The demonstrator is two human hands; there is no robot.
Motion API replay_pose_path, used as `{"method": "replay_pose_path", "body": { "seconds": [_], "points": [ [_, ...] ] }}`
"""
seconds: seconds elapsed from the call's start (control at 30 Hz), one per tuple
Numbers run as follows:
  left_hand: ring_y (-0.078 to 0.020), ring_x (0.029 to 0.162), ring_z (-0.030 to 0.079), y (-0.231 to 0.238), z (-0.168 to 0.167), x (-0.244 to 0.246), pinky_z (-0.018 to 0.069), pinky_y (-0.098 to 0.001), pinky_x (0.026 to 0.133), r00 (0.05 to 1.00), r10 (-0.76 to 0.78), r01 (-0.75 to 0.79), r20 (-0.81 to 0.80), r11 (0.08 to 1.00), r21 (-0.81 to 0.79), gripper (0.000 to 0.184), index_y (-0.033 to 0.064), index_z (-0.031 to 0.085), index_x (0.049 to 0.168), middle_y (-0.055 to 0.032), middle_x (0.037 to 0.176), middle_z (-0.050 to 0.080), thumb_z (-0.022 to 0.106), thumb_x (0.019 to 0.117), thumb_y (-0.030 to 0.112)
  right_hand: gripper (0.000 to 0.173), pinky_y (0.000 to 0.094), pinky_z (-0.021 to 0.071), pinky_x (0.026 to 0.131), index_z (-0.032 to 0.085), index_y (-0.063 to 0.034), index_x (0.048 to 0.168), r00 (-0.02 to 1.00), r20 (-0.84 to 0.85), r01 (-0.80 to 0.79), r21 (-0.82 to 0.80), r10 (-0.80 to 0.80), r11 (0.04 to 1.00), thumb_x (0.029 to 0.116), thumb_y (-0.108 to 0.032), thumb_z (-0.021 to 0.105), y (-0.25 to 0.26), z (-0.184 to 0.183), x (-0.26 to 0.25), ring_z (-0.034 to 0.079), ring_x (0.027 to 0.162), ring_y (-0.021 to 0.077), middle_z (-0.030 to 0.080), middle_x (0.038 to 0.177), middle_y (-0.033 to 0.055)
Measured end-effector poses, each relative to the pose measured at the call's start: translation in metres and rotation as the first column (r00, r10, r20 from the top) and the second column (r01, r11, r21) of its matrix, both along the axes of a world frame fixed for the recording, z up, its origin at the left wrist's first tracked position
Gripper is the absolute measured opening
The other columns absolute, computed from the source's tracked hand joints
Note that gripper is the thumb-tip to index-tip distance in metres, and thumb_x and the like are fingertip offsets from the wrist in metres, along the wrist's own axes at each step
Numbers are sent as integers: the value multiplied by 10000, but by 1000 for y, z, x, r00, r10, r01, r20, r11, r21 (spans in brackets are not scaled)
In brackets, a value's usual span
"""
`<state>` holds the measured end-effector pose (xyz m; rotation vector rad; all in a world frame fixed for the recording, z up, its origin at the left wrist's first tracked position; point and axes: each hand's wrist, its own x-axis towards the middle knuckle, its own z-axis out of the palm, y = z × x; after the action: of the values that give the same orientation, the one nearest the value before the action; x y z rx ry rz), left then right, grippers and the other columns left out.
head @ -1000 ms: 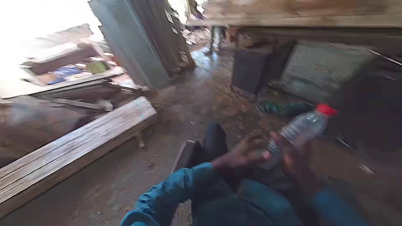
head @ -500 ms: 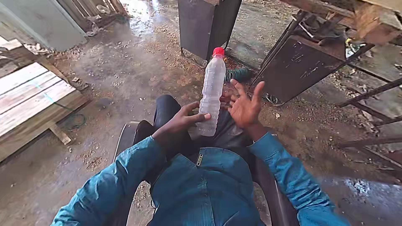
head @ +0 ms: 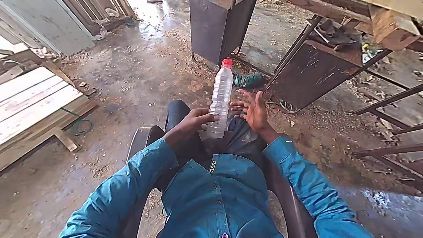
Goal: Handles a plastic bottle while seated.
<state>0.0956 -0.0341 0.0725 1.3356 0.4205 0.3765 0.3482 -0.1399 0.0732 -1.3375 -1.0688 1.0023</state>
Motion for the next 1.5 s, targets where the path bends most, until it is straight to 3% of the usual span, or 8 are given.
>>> {"method": "replay_pose_path", "body": {
  "seconds": [0.27,0.4,0.5,0.57,0.67,0.97,1.17,1.5],
  "points": [
    [-172,876,747,1,-20,8,641,-369,801,988,-43,89,-149,945,313,402,36,694,1150,-82,1010,757,837,871,289,635,452,592,873,521,-113,1378,1000,3,-7,81,6,997,999,-618,455,1,-12,-2,659,1104,184,654,1208,42],
    [-189,938,729,0,-28,10,622,-408,826,967,-4,139,-255,847,513,573,54,654,1257,-97,1159,720,894,802,305,463,350,613,903,555,-29,1297,998,60,8,207,-21,978,928,-260,713,-2,-4,-15,697,1047,133,704,1139,39],
    [-216,1061,691,3,-33,11,589,-419,859,967,20,151,-253,759,634,728,60,600,1353,-124,1284,670,900,771,380,475,338,602,955,574,12,1244,987,154,0,299,-48,954,861,-168,789,-2,-4,-18,709,1042,126,721,1113,53],
    [-262,1128,655,6,-33,11,580,-433,868,958,16,182,-286,736,652,905,70,506,1466,-159,1373,608,912,743,432,507,355,622,914,590,45,1229,971,237,-53,351,-35,935,836,-174,824,-1,-7,-16,721,1010,155,721,1104,92],
    [-270,1131,650,7,-34,9,585,-432,855,955,23,186,-295,729,659,988,96,459,1505,-160,1399,582,923,713,462,576,333,628,889,604,40,1238,933,358,-104,357,-33,928,814,-257,857,-1,-8,-15,721,1008,140,722,1110,94],
    [-234,1093,683,5,-34,9,614,-406,796,978,11,131,-208,742,657,916,77,483,1473,-148,1376,614,897,751,457,674,325,598,823,638,-34,1286,845,535,-185,266,15,946,805,-462,840,-1,-10,-19,683,1062,126,706,1202,78],
    [-214,1133,680,6,-34,10,605,-412,868,983,19,116,-185,714,690,821,93,542,1413,-110,1347,642,889,761,451,722,308,586,776,616,-27,1288,841,540,-215,273,35,938,769,-460,871,1,-12,-18,677,1015,128,694,1163,81],
    [-199,1079,694,1,-32,9,618,-387,818,978,38,108,-207,752,650,780,99,550,1410,-104,1329,647,888,774,401,690,314,598,804,612,-38,1312,840,540,-218,238,58,946,788,-408,866,-1,-8,-19,675,1039,134,678,1201,91]
  ]
}}
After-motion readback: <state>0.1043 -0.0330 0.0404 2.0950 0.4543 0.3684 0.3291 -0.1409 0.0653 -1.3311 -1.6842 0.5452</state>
